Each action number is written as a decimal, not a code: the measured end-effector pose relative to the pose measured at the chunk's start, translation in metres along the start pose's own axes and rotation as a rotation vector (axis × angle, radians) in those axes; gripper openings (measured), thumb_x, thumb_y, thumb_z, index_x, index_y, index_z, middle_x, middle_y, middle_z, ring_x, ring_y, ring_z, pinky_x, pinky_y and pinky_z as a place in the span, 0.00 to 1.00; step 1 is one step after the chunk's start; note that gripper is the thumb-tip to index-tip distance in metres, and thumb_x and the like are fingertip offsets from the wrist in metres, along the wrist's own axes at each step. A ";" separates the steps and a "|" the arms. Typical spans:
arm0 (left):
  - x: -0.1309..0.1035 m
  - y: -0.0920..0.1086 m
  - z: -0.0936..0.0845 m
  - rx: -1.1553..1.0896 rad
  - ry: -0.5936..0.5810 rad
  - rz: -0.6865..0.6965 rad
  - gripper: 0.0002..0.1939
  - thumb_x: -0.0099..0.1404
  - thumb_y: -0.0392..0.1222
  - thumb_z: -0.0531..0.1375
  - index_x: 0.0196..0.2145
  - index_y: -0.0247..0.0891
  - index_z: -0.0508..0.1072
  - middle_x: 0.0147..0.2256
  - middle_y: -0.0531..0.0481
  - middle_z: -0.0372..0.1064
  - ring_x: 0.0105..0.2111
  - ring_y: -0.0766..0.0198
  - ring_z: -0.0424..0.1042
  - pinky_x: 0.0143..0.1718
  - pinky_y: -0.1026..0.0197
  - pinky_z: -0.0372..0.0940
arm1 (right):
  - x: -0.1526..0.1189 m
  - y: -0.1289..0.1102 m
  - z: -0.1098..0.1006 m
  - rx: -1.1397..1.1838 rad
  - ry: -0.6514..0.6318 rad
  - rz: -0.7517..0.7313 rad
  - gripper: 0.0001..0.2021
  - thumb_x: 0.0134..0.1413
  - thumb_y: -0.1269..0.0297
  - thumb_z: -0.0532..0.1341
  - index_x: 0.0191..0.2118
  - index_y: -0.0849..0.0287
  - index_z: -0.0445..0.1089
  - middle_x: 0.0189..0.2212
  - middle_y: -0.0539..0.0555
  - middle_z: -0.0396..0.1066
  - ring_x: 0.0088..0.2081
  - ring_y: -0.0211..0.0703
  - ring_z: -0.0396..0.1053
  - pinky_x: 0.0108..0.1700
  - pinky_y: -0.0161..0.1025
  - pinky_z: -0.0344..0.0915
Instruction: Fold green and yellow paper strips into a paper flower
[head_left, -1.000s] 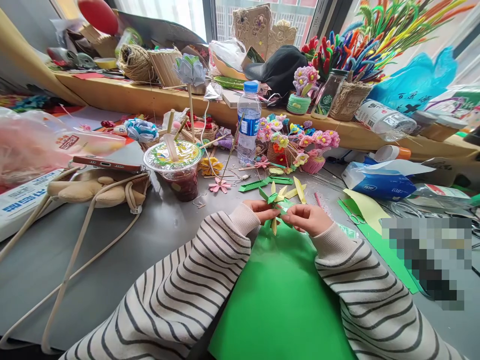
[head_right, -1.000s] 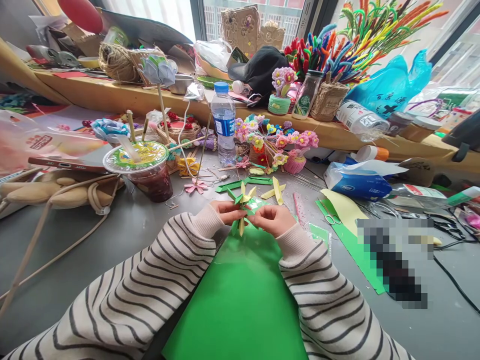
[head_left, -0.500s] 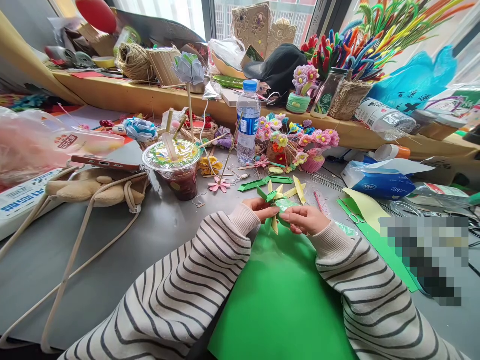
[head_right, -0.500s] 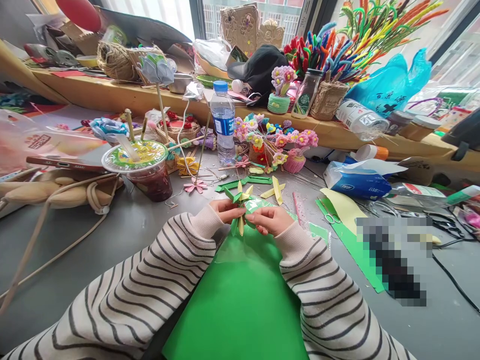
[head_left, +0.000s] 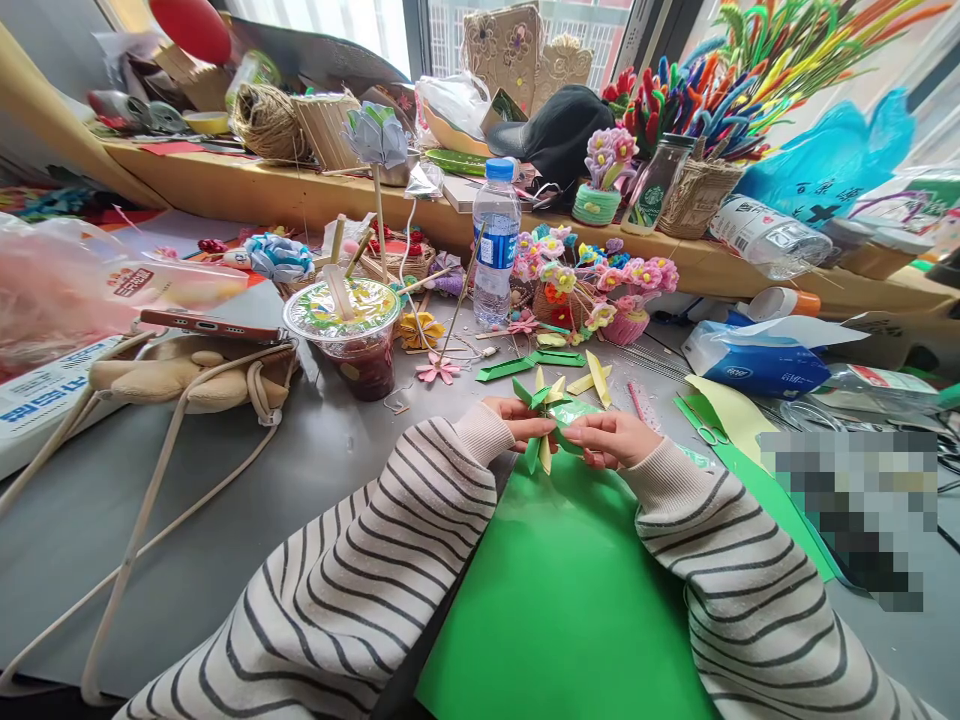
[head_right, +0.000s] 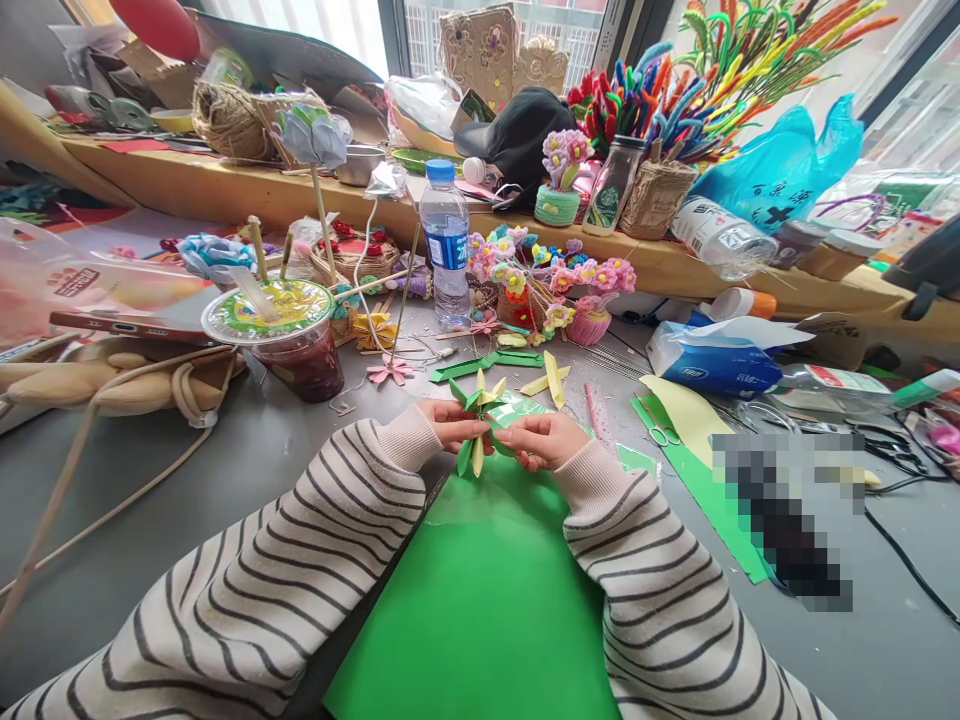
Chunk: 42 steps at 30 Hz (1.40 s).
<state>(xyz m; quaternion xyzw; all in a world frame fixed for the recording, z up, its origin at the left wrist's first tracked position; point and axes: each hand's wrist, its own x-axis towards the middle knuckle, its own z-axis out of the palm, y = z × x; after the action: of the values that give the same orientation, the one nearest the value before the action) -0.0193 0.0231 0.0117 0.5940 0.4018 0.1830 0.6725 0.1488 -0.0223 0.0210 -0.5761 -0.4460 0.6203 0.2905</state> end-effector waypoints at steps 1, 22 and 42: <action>0.000 0.001 0.001 0.006 0.017 -0.005 0.19 0.45 0.50 0.60 0.32 0.33 0.72 0.26 0.47 0.71 0.29 0.65 0.68 0.28 0.65 0.60 | 0.000 0.000 0.000 0.011 -0.004 0.005 0.15 0.33 0.55 0.63 0.19 0.63 0.63 0.10 0.43 0.57 0.15 0.25 0.53 0.18 0.29 0.46; 0.005 -0.001 0.001 -0.159 0.111 -0.125 0.16 0.40 0.50 0.63 0.19 0.33 0.69 0.13 0.55 0.62 0.15 0.73 0.62 0.20 0.68 0.57 | 0.000 0.004 -0.003 -0.026 -0.186 -0.129 0.16 0.29 0.59 0.66 0.26 0.62 0.65 0.19 0.45 0.61 0.19 0.27 0.56 0.21 0.30 0.54; 0.010 -0.005 0.004 -0.438 -0.083 -0.161 0.14 0.48 0.47 0.58 0.27 0.32 0.70 0.16 0.53 0.62 0.16 0.74 0.59 0.18 0.69 0.56 | -0.023 -0.010 0.016 -0.832 0.261 -1.196 0.15 0.44 0.74 0.55 0.41 0.56 0.64 0.37 0.55 0.67 0.35 0.37 0.65 0.31 0.34 0.67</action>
<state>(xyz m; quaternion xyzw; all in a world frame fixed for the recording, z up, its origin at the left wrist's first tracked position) -0.0112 0.0261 0.0038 0.4070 0.3706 0.1872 0.8136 0.1357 -0.0417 0.0397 -0.3663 -0.8439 0.0624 0.3869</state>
